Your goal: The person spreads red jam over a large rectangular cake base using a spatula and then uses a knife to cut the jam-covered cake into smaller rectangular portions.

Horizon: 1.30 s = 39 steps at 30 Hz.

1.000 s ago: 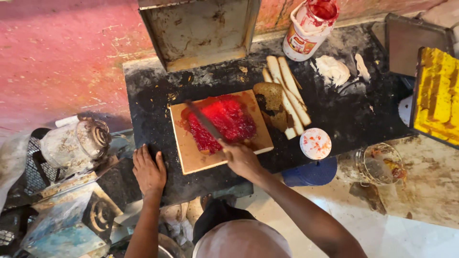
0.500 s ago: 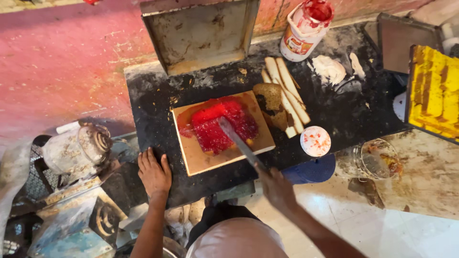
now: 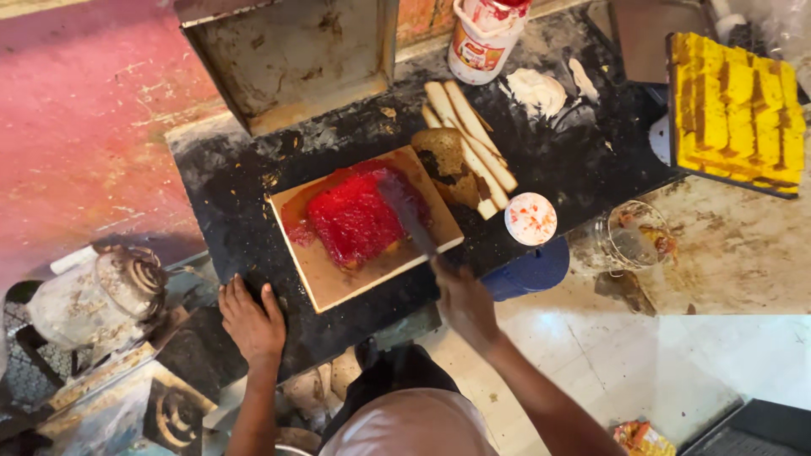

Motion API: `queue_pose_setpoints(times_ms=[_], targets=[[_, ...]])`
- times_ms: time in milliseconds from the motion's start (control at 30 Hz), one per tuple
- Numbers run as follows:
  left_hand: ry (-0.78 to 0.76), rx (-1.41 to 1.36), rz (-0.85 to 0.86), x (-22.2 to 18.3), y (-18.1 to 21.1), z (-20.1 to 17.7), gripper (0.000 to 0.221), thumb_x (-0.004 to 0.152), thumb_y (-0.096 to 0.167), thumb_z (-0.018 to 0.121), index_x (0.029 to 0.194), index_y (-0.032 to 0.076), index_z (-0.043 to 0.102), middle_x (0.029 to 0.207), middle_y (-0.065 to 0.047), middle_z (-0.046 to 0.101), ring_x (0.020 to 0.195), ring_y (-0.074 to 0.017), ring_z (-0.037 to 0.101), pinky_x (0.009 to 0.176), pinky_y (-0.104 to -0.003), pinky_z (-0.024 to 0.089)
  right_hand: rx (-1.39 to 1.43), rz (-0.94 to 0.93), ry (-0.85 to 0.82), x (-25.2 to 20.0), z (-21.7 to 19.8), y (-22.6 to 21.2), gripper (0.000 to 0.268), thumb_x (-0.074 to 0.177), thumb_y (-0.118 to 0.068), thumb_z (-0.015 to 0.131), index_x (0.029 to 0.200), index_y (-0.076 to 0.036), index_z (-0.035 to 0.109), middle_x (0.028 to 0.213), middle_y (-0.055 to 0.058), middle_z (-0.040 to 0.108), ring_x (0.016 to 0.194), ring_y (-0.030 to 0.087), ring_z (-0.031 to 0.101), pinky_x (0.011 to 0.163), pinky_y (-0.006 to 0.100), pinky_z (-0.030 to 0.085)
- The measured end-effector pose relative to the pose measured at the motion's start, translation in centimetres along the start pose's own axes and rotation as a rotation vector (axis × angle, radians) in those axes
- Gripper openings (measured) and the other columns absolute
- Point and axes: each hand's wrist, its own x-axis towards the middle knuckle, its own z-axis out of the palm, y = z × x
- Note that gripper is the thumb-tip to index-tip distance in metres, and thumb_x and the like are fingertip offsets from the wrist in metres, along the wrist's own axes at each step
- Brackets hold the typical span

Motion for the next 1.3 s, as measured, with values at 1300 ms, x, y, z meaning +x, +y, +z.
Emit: queue_pose_setpoints(times_ms=[1300], targets=[[-0.02, 0.062, -0.104, 0.0, 0.1, 1.3, 0.066, 0.103, 0.044, 0.048, 0.152, 0.0, 0.041, 0.156, -0.019, 0.043, 0.15, -0.0355, 0.033, 0.113, -0.053, 0.035, -0.447, 0.052, -0.2, 2.2, 2.6, 0.1, 0.05, 0.097, -0.027, 0.058, 0.147, -0.034, 0.059, 0.094, 0.017, 0.066, 0.071, 0.042, 0.068, 0.062, 0.053, 0.056]])
